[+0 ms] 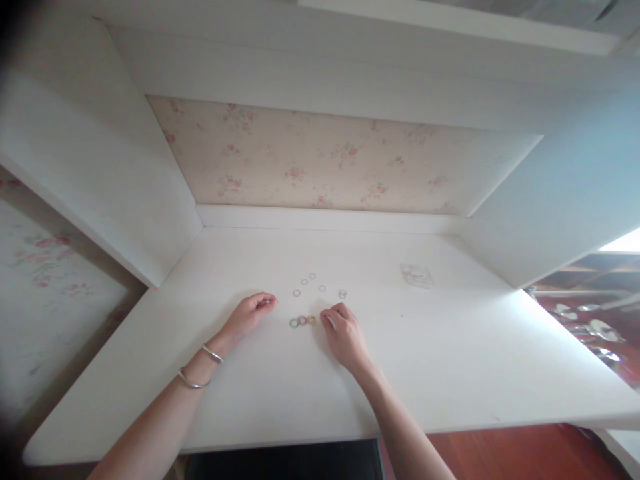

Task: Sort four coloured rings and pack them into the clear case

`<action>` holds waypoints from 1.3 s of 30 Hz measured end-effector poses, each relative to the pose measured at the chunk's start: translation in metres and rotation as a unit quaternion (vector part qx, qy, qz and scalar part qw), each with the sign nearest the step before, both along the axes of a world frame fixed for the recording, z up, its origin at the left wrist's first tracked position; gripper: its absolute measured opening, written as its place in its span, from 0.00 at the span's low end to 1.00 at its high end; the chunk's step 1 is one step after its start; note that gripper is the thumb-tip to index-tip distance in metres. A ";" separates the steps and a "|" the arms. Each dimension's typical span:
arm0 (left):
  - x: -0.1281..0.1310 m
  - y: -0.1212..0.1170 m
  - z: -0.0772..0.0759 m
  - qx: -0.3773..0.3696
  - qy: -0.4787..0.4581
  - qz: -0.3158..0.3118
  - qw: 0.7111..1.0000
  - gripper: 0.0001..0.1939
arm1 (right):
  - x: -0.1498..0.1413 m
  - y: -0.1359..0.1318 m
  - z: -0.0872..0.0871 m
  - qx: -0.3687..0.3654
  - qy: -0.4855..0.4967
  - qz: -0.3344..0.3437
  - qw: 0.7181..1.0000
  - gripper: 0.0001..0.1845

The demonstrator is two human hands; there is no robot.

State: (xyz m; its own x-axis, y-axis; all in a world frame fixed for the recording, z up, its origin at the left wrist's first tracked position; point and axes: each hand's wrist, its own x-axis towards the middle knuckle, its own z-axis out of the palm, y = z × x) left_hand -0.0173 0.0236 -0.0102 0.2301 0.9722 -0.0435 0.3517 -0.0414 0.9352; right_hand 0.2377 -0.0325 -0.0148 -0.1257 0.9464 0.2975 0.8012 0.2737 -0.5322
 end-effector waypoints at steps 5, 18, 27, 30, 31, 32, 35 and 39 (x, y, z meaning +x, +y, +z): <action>0.001 0.000 0.002 -0.005 -0.001 0.003 1.000 0.19 | 0.012 0.026 -0.006 -0.021 -0.029 -0.054 0.998 0.13; 0.000 0.001 0.003 -0.005 0.011 0.009 1.000 0.19 | 0.001 0.074 -0.001 -0.046 -0.139 -0.027 0.989 0.12; -0.001 0.001 0.002 0.000 0.004 -0.003 1.000 0.18 | 0.004 0.040 0.006 0.033 -0.080 0.018 0.996 0.12; 0.000 0.002 0.002 0.003 0.012 -0.003 1.000 0.18 | 0.007 0.020 0.007 0.046 -0.061 0.027 0.997 0.12; 0.000 0.002 0.001 0.003 0.013 -0.003 1.000 0.18 | 0.007 0.015 0.007 0.045 -0.066 0.027 0.996 0.12; 0.000 0.002 0.001 0.004 0.015 -0.002 1.000 0.19 | 0.008 0.010 0.005 0.043 -0.075 0.027 0.996 0.12; 0.000 0.002 0.000 0.008 0.021 0.002 1.000 0.19 | 0.007 0.002 -0.001 0.026 -0.107 0.036 0.993 0.12; 0.001 0.001 0.000 0.010 0.033 0.009 0.999 0.20 | 0.007 -0.003 -0.006 0.004 -0.109 0.046 0.993 0.14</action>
